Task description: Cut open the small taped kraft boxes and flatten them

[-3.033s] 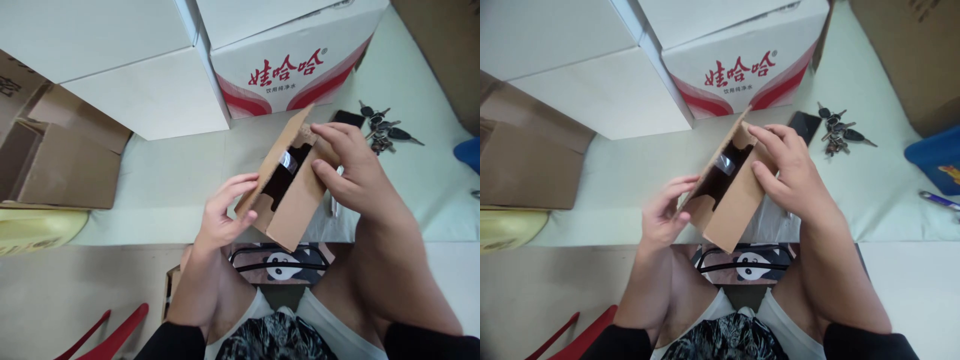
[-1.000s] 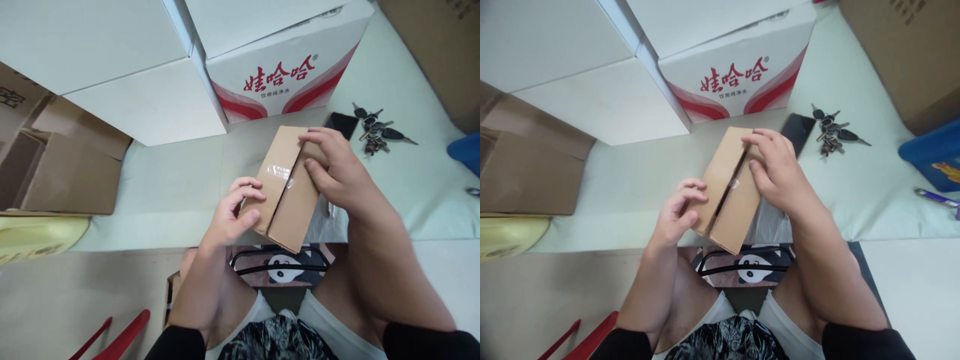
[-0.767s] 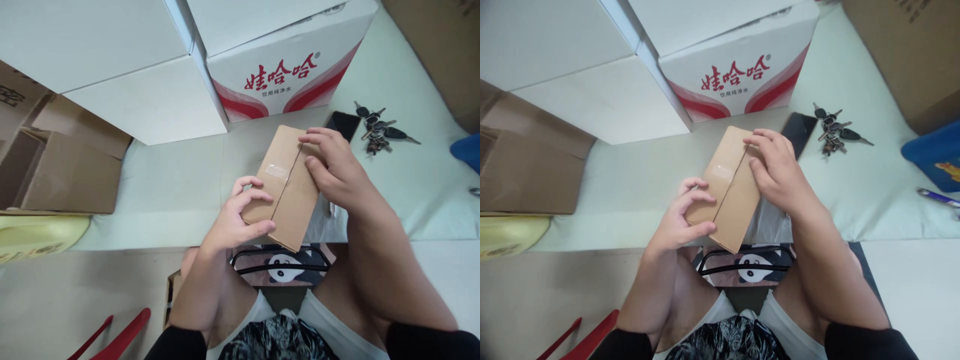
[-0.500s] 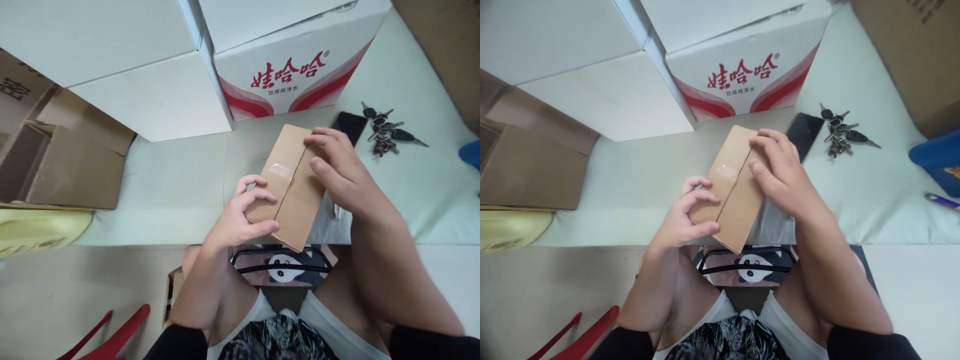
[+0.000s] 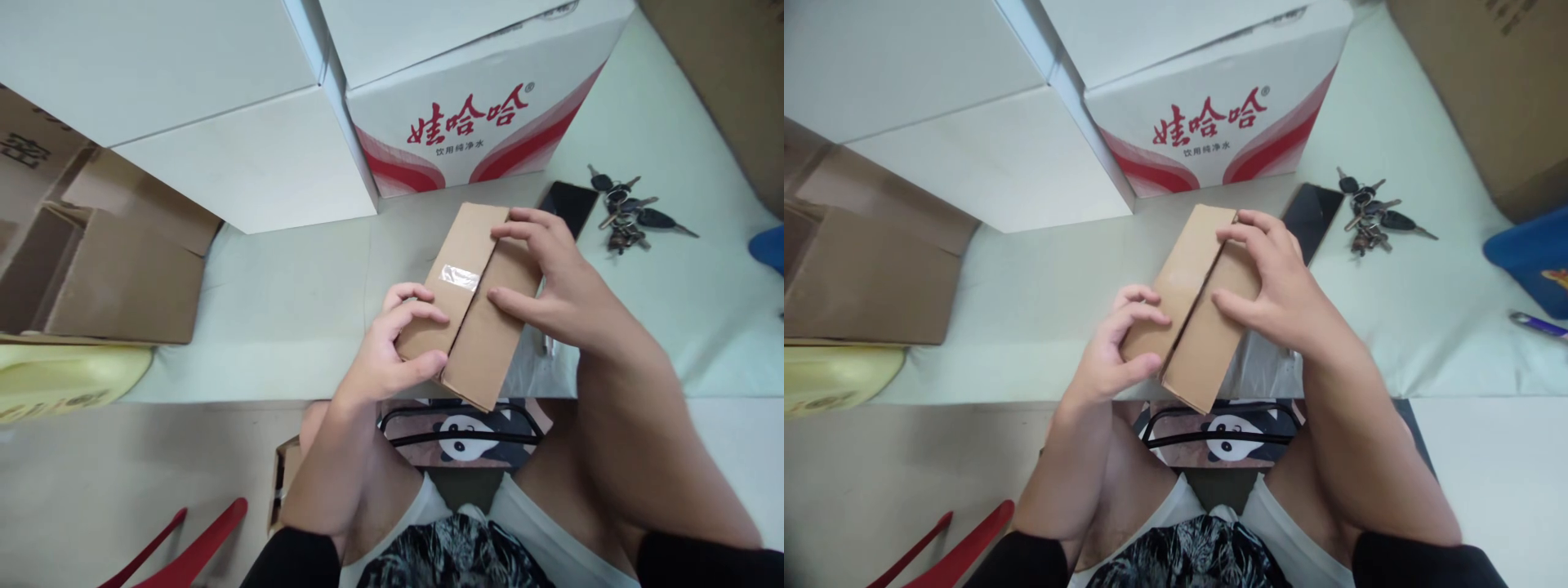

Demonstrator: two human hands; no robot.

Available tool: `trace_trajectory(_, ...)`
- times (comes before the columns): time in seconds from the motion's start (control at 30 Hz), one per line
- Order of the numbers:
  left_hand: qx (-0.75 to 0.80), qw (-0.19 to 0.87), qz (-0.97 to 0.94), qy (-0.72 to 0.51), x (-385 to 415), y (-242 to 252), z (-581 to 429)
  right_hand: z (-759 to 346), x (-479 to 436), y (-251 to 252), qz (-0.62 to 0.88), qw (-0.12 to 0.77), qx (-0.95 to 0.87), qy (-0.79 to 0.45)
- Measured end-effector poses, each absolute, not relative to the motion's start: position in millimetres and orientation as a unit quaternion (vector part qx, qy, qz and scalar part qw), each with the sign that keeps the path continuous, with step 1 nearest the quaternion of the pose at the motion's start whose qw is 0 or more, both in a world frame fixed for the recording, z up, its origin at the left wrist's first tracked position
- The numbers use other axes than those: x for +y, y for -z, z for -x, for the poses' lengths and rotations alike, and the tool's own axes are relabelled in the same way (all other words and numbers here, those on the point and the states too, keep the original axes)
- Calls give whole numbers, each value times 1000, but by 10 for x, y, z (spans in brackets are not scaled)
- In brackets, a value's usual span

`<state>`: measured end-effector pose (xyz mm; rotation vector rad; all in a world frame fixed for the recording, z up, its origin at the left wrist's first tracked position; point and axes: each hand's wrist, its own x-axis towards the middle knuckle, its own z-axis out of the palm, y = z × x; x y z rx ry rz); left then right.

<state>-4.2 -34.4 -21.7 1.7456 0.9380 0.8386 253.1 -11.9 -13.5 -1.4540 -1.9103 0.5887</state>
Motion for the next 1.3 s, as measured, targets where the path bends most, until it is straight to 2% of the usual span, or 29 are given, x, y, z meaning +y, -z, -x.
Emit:
trace_trajectory(0.2,407,475,-722,-297,-370,196,35,-2520,-139,58,569,353,-696,-260)
trace_trajectory(0.33,409,467,-725,-300,-369,213,40,-2604,-133,-27,696,403,-539,-252)
trace_trajectory(0.43,409,464,-726,-300,-363,228,42,-2694,-81,58,777,307,-507,-212)
trace_trajectory(0.57,411,464,-725,-301,-357,234,49,-2785,-3,270,794,145,-550,-215)
trace_trajectory(0.67,413,461,-725,-302,-355,229,53,-2857,34,385,815,69,-545,-185)
trace_trajectory(0.83,413,453,-731,-300,-346,221,49,-2963,72,549,812,30,-547,-201)
trace_trajectory(1.07,408,446,-735,-306,-333,246,50,-2965,58,624,799,18,-558,-222)
trace_trajectory(1.3,410,449,-732,-306,-338,242,44,-2900,60,484,767,51,-588,-252)
